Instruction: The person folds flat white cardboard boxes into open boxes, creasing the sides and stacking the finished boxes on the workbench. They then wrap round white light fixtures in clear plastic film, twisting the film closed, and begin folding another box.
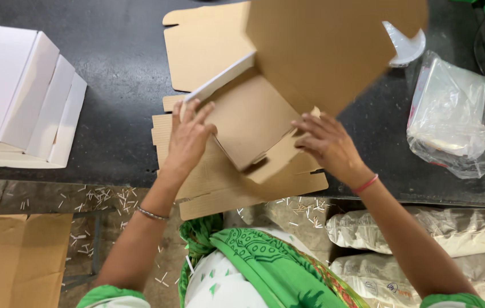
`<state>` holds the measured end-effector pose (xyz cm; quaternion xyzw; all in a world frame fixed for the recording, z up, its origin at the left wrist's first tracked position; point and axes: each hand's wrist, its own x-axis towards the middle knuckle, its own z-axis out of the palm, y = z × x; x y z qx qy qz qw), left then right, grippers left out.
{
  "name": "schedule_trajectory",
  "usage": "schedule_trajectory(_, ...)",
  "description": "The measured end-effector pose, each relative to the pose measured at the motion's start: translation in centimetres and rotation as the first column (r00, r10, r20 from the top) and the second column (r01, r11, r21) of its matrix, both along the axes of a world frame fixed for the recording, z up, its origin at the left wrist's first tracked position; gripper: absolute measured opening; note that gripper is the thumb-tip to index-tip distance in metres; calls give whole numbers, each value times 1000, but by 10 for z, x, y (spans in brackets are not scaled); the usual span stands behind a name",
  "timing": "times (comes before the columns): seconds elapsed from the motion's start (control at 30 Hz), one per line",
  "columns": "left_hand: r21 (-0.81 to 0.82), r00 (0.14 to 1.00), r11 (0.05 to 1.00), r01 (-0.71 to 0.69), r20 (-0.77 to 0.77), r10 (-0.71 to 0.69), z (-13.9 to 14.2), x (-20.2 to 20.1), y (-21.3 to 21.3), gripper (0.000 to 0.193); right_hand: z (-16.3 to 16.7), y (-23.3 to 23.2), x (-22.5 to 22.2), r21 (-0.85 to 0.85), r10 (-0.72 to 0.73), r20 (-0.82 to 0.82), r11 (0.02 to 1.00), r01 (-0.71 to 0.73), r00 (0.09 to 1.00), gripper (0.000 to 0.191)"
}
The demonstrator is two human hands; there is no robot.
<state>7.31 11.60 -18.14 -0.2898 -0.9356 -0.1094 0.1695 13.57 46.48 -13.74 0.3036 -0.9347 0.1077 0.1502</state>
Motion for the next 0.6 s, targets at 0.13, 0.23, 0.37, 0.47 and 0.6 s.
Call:
schedule_trajectory(0.13,269,987,961,-59,160,15,4,20,14,25,-14,-2,8,48,-130,48,991,127,990,50)
schedule_trajectory(0.23,306,964,952,-5,255,-77,7,60,43,39,-18,1,6,67,-148,82,987,143,986,50)
schedule_trajectory(0.37,271,976,962,37,199,-93,15,83,63,65,-18,3,3,84,-133,119,989,124,984,55)
schedule_trajectory(0.47,286,980,958,25,181,-80,15,78,67,49,-20,-1,-2,80,-114,141,991,103,983,50)
schedule_trajectory(0.6,293,914,956,-17,391,-103,4,61,73,29,-23,-6,-20,179,-109,101,980,90,989,40)
